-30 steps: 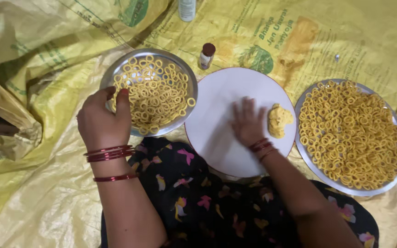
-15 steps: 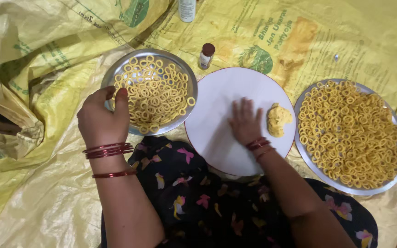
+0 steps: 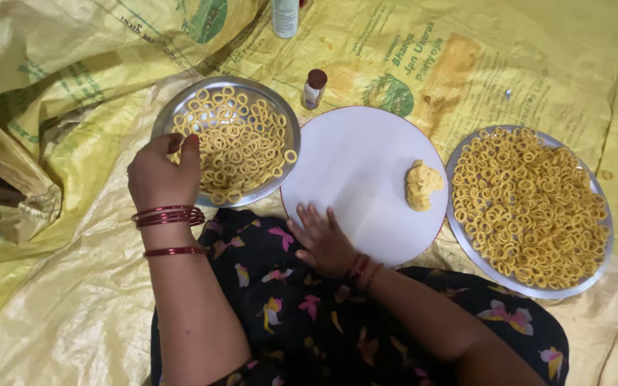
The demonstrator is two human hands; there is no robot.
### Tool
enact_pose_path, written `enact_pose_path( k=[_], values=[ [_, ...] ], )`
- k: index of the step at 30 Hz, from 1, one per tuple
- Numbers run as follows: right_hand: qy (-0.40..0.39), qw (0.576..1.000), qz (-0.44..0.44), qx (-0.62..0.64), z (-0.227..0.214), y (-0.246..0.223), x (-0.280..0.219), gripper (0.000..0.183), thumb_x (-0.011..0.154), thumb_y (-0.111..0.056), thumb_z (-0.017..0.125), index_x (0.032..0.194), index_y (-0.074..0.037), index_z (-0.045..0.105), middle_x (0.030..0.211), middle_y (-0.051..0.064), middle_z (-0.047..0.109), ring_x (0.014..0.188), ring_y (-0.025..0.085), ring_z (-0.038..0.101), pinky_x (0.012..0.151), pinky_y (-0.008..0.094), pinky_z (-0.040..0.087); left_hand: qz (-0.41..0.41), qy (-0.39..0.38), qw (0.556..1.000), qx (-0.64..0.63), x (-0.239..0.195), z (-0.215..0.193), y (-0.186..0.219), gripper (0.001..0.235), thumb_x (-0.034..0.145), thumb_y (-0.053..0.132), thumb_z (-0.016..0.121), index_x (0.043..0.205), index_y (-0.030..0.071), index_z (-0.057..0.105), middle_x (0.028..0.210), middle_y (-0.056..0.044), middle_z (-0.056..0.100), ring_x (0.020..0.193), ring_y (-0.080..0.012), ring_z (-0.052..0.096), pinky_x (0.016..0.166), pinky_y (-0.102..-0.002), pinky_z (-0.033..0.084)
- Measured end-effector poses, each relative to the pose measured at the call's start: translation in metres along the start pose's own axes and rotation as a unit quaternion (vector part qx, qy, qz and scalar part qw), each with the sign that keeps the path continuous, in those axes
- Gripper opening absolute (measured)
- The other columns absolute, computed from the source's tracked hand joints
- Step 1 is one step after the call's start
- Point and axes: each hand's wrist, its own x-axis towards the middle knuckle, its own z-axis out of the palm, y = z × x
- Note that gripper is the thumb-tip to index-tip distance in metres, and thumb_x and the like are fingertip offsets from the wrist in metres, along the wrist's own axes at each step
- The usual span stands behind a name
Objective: The person rolls small pieces of yellow dough into thin strips on a white plate, then joins the ends to form rings and places them on a metal tray. The process repeats continuously with dough taken from a central lump.
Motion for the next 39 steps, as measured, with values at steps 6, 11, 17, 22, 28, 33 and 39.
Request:
enact_pose_path(
  k=[6,11,17,22,28,33,39],
  values=[
    [-0.035,0.982,0.124,-0.135,-0.009,0.056,0.007,0.066,0.098,-0.041,0.053,0.154,-0.007,0.04,0.162,0.024,0.033,0.15,0.042,0.03,0.111,0.074,0.026,0.002,0.009,1.0,-0.002,0.0,-0.001,-0.012,0.042,0.094,0.042,0.073,0.111,0.004,0.077,0.105,-0.017,0.076,0.099,-0.0356,0.072,0.089,-0.044,0.054],
    [-0.029,0.964,0.198,-0.173,-0.036,0.118,-0.006,0.075,0.098,-0.046,0.051,0.158,-0.004,0.034,0.162,0.027,0.029,0.149,0.047,0.026,0.106,0.076,0.029,0.02,0.018,1.0,-0.001,0.005,0.003,-0.011,0.043,0.094,0.043,0.074,0.11,0.004,0.077,0.105,-0.018,0.076,0.099,-0.0377,0.07,0.089,-0.046,0.053],
    [-0.134,0.953,0.27,-0.027,-0.109,0.163,-0.038,0.072,0.105,-0.047,0.046,0.154,0.002,0.028,0.159,0.028,0.026,0.147,0.048,0.021,0.108,0.071,0.03,0.028,0.009,1.0,-0.005,0.003,0.006,-0.006,0.041,0.094,0.041,0.073,0.109,0.003,0.077,0.105,-0.02,0.075,0.099,-0.0374,0.071,0.088,-0.045,0.054],
    [-0.134,0.963,0.18,-0.151,-0.058,0.08,-0.071,0.082,0.101,-0.054,0.048,0.155,0.004,0.029,0.16,0.03,0.029,0.149,0.042,0.029,0.106,0.064,0.039,0.085,0.016,0.996,-0.026,-0.007,-0.004,0.007,0.038,0.096,0.038,0.074,0.11,0.002,0.077,0.107,-0.021,0.075,0.101,-0.0376,0.071,0.09,-0.045,0.054],
    [-0.182,0.94,0.279,-0.074,-0.033,0.067,-0.082,0.093,0.091,-0.058,0.058,0.154,0.002,0.026,0.161,0.026,0.025,0.151,0.041,0.022,0.114,0.064,0.03,0.153,-0.013,0.986,-0.06,0.001,-0.04,0.005,0.03,0.1,0.035,0.072,0.107,0.005,0.078,0.105,-0.019,0.075,0.1,-0.0337,0.073,0.092,-0.043,0.056],
    [-0.2,0.93,0.304,-0.048,-0.05,0.09,-0.07,0.09,0.092,-0.055,0.058,0.154,0.002,0.025,0.163,0.026,0.024,0.151,0.042,0.02,0.114,0.065,0.028,0.257,-0.027,0.963,0.08,-0.011,-0.076,-0.01,0.029,0.099,0.03,0.077,0.111,0.003,0.078,0.108,-0.023,0.073,0.1,-0.0404,0.069,0.09,-0.047,0.054],
    [-0.17,0.951,0.254,-0.046,-0.016,0.057,-0.061,0.09,0.092,-0.056,0.058,0.154,0.003,0.027,0.162,0.026,0.027,0.151,0.044,0.021,0.114,0.066,0.027,0.297,-0.019,0.953,0.06,-0.094,-0.095,0.028,0.036,0.091,0.022,0.078,0.12,0.001,0.071,0.113,-0.022,0.071,0.101,-0.0413,0.067,0.089,-0.049,0.054]
  ],
)
